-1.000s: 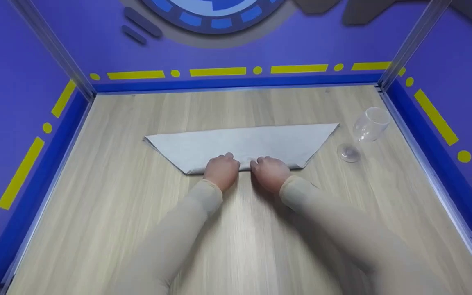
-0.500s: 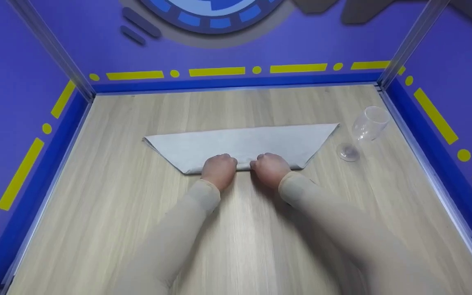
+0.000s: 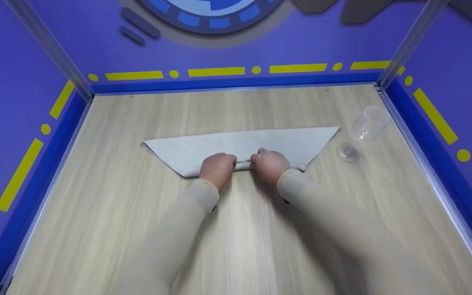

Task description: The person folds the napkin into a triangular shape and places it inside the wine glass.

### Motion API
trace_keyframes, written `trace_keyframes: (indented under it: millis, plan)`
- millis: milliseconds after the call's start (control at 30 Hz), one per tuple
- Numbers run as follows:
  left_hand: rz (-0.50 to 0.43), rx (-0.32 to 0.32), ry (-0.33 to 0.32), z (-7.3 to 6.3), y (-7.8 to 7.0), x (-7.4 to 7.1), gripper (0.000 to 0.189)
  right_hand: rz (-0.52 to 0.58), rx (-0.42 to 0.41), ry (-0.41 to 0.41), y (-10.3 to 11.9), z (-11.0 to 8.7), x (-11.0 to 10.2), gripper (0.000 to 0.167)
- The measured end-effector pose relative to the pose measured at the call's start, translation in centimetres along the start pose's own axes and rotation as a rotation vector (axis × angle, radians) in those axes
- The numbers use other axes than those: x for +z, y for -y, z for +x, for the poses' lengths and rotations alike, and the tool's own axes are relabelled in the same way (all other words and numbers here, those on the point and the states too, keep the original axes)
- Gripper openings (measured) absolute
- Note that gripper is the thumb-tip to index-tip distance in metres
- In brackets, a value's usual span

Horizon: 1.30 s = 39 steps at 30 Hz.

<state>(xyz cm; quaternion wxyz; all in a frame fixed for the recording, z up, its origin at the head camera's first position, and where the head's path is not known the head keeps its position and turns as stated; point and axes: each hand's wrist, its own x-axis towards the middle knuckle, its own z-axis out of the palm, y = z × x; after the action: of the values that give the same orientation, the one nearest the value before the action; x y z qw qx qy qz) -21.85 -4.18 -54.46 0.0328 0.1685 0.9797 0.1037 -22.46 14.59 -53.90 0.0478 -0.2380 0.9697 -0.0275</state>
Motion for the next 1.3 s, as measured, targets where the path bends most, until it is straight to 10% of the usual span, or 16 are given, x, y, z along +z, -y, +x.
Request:
trace_keyframes:
  millis: [267, 533, 1000, 1300]
  plan:
    - [0.156, 0.053, -0.027, -0.4, -0.8, 0.2, 0.025, -0.194, -0.050, 0.043, 0.5, -0.2, -0.3, 0.022]
    - [0.102, 0.047, -0.033, -0.5, -0.5, -0.3, 0.022, -0.185, -0.079, 0.035, 0.1, -0.3, -0.1, 0.020]
    - [0.013, -0.010, 0.018, 0.0, -0.2, -0.1, 0.007, -0.096, -0.117, 0.018, -0.8, -0.1, 0.1, 0.014]
    - [0.035, 0.009, 0.041, 0.2, -0.2, -1.0, 0.022, 0.117, 0.027, 0.091, -1.3, 0.3, -0.6, 0.014]
